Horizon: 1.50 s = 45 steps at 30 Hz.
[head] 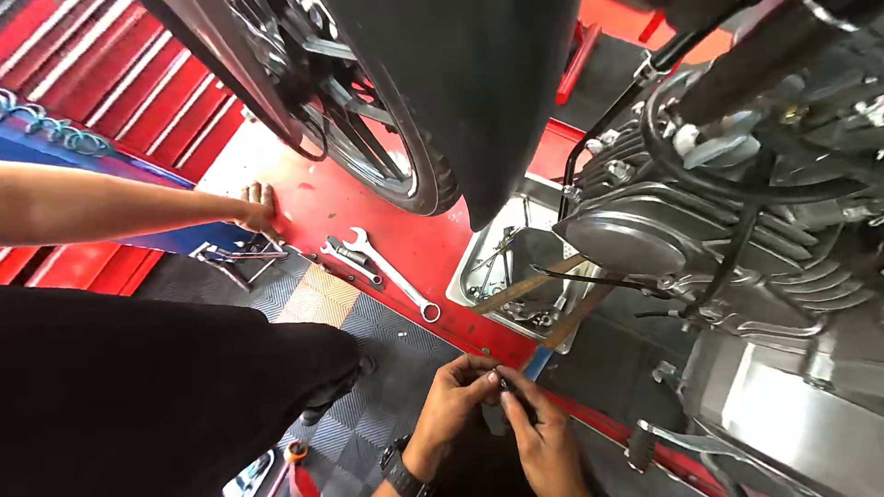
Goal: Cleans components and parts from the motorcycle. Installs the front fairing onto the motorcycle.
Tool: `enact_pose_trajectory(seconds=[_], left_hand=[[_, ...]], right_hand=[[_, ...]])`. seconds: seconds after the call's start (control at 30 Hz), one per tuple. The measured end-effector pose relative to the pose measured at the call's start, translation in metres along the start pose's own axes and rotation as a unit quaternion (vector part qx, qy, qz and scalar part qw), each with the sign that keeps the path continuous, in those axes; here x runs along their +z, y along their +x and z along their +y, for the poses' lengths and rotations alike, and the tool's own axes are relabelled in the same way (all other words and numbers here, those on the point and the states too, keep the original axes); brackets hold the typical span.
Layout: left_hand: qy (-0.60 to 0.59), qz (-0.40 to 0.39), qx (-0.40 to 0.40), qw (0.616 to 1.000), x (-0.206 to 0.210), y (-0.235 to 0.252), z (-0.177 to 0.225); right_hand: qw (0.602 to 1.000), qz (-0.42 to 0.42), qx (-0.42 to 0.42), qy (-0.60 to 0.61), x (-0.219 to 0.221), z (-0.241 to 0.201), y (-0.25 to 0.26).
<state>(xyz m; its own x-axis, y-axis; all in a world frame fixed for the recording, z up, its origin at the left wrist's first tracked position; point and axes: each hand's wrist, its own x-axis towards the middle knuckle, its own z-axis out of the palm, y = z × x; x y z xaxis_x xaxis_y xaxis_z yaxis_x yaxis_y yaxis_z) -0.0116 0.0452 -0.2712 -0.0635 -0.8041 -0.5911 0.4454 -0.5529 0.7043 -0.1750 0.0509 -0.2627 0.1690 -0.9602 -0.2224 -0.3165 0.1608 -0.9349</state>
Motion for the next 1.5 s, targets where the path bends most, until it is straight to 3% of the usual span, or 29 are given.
enact_pose_trajectory(seconds=[0.17, 0.43, 0.5, 0.57, 0.6, 0.67, 0.73, 0.77, 0.8, 0.87, 0.93, 1.03, 1.17, 1.27, 1.37, 1.43, 1.5], left_hand=[[-0.002, -0.018, -0.030, 0.999, -0.005, 0.013, 0.000], [0.134, -0.131, -0.046, 0.981, -0.011, 0.030, 0.017], [0.183, -0.153, -0.028, 0.971, -0.014, 0.036, 0.024], [0.289, -0.109, 0.030, 0.951, -0.021, 0.050, 0.041], [0.376, -0.059, 0.075, 0.922, -0.025, 0.061, 0.051], [0.554, 0.035, 0.150, 0.818, -0.029, 0.090, 0.070], [0.671, 0.034, 0.177, 0.720, -0.025, 0.120, 0.086], [0.699, 0.004, 0.182, 0.692, -0.022, 0.131, 0.090], [0.703, -0.038, 0.182, 0.686, -0.017, 0.139, 0.091], [0.676, -0.121, 0.138, 0.714, -0.008, 0.143, 0.085], [0.659, -0.148, 0.082, 0.732, -0.003, 0.139, 0.073], [0.625, -0.120, 0.085, 0.767, -0.012, 0.130, 0.059], [0.584, -0.027, 0.161, 0.795, -0.027, 0.133, 0.082], [0.599, 0.023, 0.195, 0.777, -0.035, 0.154, 0.101], [0.645, 0.094, 0.215, 0.728, -0.037, 0.170, 0.113], [0.688, 0.154, 0.204, 0.680, -0.040, 0.176, 0.111], [0.692, 0.186, 0.158, 0.680, -0.049, 0.180, 0.104]], right_hand=[[0.999, 0.008, 0.008, -0.034, -0.001, 0.010, 0.001], [0.998, 0.024, -0.022, -0.061, -0.011, 0.019, 0.001], [0.997, 0.028, -0.020, -0.065, -0.014, 0.020, 0.000], [0.998, 0.030, -0.017, -0.061, -0.017, 0.020, -0.001], [0.998, 0.033, -0.016, -0.058, -0.019, 0.020, -0.001], [0.998, 0.039, -0.019, -0.053, -0.020, 0.023, -0.002], [0.997, 0.043, -0.028, -0.055, -0.020, 0.028, -0.003], [0.997, 0.044, -0.030, -0.056, -0.020, 0.029, -0.004], [0.997, 0.046, -0.029, -0.056, -0.021, 0.030, -0.005], [0.997, 0.053, -0.024, -0.060, -0.026, 0.030, -0.008], [0.996, 0.068, -0.013, -0.060, -0.031, 0.033, -0.010], [0.996, 0.079, 0.006, -0.035, -0.038, 0.045, -0.019], [0.996, 0.068, 0.040, -0.040, -0.048, 0.055, -0.031], [0.996, 0.061, 0.048, -0.049, -0.049, 0.057, -0.036], [0.997, 0.047, 0.044, -0.039, -0.048, 0.054, -0.034], [0.998, 0.044, 0.025, -0.045, -0.045, 0.054, -0.032], [0.998, 0.043, 0.009, -0.052, -0.041, 0.053, -0.031]])
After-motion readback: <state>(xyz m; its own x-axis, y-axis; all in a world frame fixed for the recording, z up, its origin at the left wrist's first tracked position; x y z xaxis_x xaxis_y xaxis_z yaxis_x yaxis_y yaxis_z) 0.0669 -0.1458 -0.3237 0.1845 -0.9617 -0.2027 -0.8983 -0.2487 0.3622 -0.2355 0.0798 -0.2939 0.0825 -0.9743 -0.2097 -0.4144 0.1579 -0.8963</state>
